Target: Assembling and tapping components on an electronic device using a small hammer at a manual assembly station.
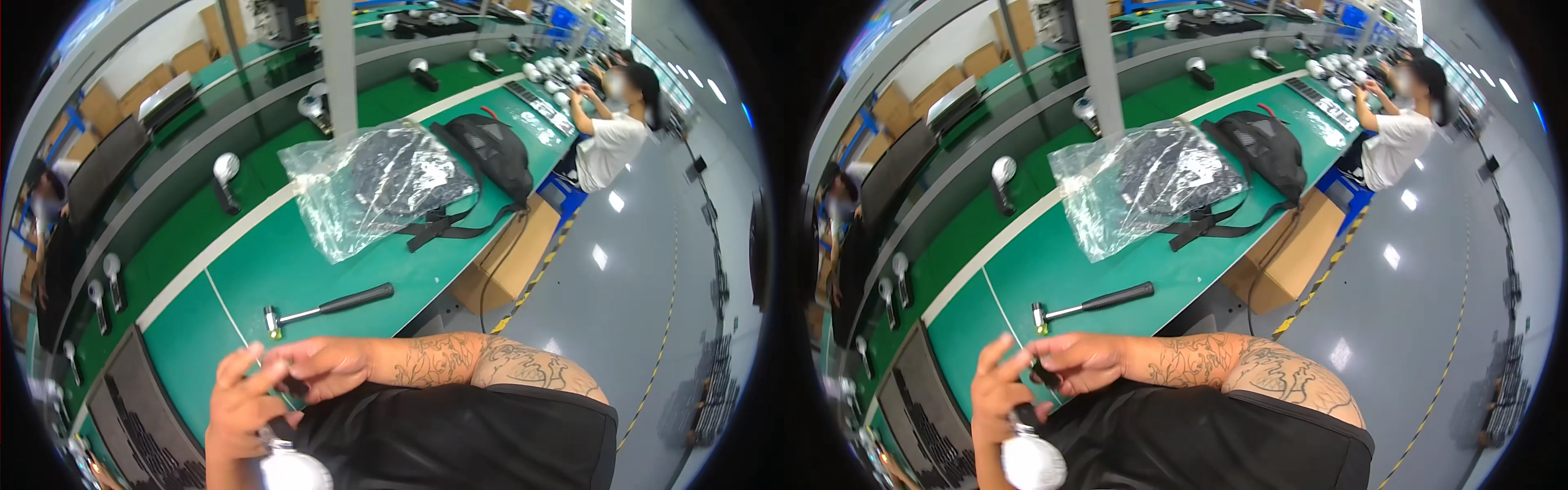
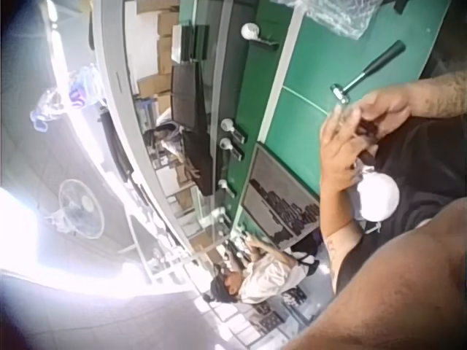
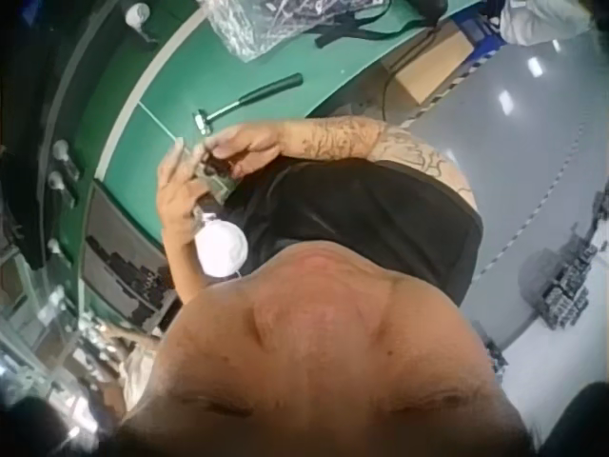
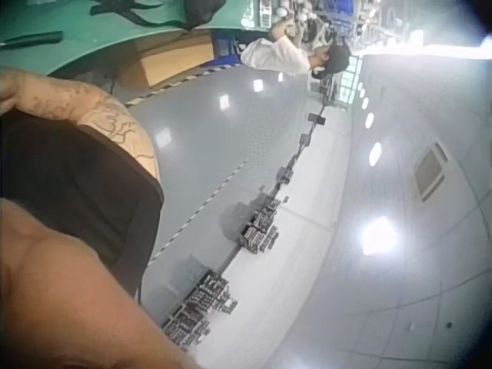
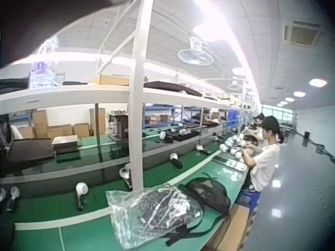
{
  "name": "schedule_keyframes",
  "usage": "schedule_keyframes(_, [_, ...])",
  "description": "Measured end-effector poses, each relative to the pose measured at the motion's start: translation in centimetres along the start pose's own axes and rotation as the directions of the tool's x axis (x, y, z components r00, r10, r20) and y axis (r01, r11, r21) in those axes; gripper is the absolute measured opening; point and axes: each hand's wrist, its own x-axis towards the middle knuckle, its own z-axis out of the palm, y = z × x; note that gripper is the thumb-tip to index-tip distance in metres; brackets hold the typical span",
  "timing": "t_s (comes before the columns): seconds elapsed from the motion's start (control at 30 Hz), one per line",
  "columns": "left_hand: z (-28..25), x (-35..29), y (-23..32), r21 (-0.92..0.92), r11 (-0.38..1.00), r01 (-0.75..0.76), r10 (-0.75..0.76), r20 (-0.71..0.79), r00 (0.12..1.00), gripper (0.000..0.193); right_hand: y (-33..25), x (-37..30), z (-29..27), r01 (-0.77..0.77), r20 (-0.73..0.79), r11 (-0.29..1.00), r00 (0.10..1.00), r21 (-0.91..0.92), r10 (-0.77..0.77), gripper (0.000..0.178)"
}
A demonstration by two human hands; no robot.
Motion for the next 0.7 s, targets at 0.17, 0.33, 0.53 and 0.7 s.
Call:
schedule_keyframes(0.17, [2.2, -4.9, -2.4, -0.669, 0.659, 0.345, -0.676, -0.325, 0.662, 0.053, -4.2, -0.5, 0.5, 0.233, 0.023, 0.961, 0.972, -0.148, -0.233, 0.044])
schedule_keyframes(0.33, [3.7, -5.2, -3.6, -0.964, 0.216, 0.157, -0.804, -0.085, 0.589, 0.077, -5.6, -1.5, 1.7, 0.314, -0.125, 0.85, 0.909, -0.423, -0.398, 0.042])
schedule_keyframes(0.53, [5.8, -7.8, -4.1, -0.954, 0.104, 0.282, -0.791, 0.093, 0.605, 0.086, -3.4, -0.2, 2.6, 0.229, -0.192, 0.748, 0.882, -0.623, -0.43, 0.042])
schedule_keyframes(0.7, [6.3, -5.9, -2.7, -0.864, 0.204, 0.46, -0.85, 0.077, 0.522, 0.086, -0.8, 1.9, 2.5, 0.231, -0.154, 0.524, 0.792, -0.82, -0.59, 0.039])
